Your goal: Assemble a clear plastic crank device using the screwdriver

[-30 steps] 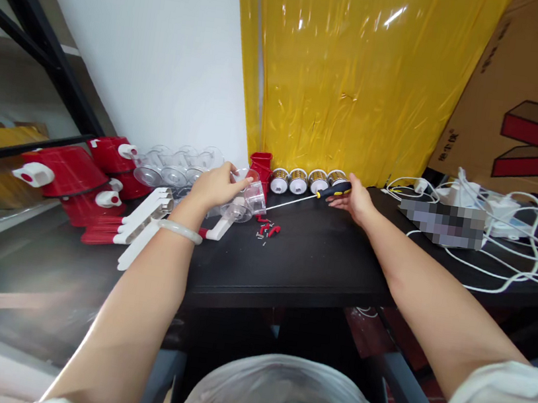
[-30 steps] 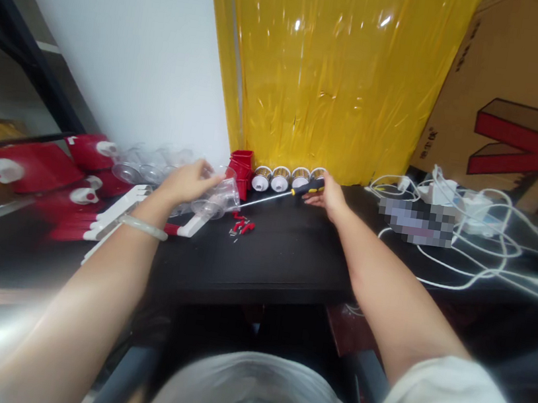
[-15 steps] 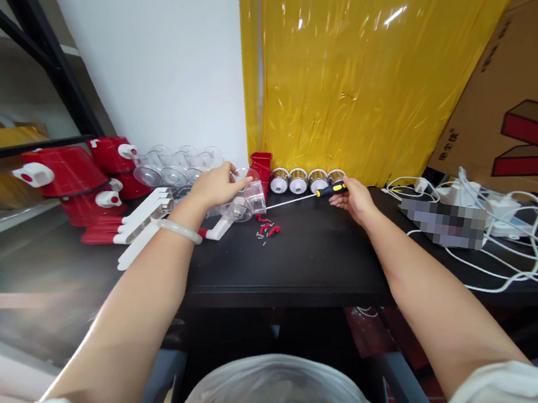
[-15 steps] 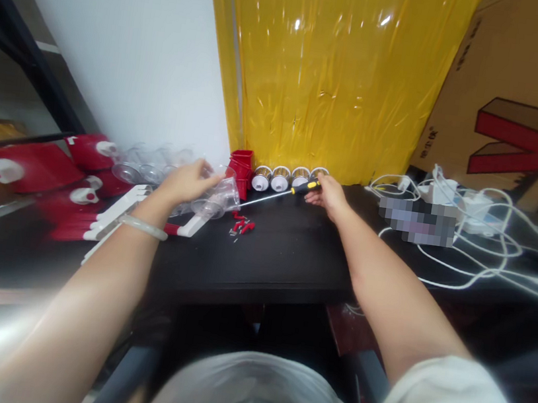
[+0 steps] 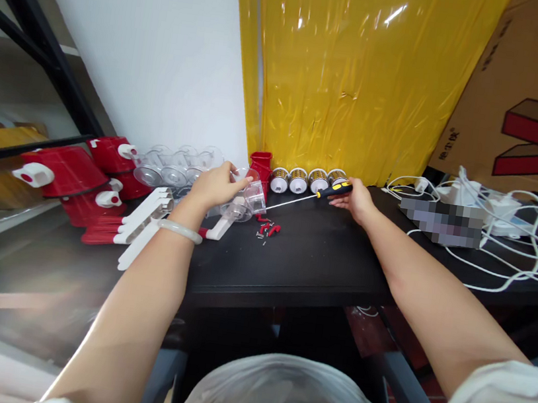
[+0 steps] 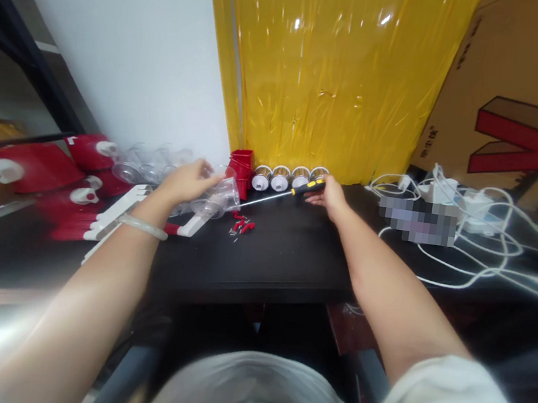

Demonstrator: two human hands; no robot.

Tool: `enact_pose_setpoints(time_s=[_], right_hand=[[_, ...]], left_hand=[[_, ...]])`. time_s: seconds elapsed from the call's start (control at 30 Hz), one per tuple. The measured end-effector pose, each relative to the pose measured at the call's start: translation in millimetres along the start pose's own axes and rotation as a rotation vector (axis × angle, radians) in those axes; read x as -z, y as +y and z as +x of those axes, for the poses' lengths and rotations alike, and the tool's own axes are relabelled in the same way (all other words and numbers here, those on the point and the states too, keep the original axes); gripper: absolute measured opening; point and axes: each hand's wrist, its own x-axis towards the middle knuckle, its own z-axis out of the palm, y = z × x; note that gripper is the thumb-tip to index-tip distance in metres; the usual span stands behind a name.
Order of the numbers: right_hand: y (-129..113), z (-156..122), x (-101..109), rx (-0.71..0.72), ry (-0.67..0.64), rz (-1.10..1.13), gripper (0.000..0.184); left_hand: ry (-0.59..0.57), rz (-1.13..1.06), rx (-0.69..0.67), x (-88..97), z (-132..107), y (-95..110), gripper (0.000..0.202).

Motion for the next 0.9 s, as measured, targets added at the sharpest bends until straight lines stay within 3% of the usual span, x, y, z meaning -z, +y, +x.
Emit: enact_pose_setpoints(time_s=[0.13,0.3,0.53,0.63,0.73,0.9], right_hand=[[-5,-7,-1,0.019,-0.089,0.129,0.023],[-2,-7,2,0.064,-0.086,0.083,0.010],[6,1,4,0.159,-0.013,-0.135,0.037],[3,1,3,0.061,0.001,-0.098,0.043],[-2,-3,1,-0.030,-0.051,0.026,0.040],[-4,-8,0,-0.004,-0.064,0.093,0.029]], left_hand=[[0.000,-0.002,-0.001,-0.2,0,0,0.068],[0.002,0.010,0.002,-0.7,1,-1,0.068],[-0.002,0.008,0.005,0.2,0,0,0.068],[-0.003,0.006,0.002,-0.4,1,-1,0.069],[0.000,0.011,-0.001,-1.3,1,-2,0.070],[0.004,0.009,-0.007,-1.7,1,-2,0.069]])
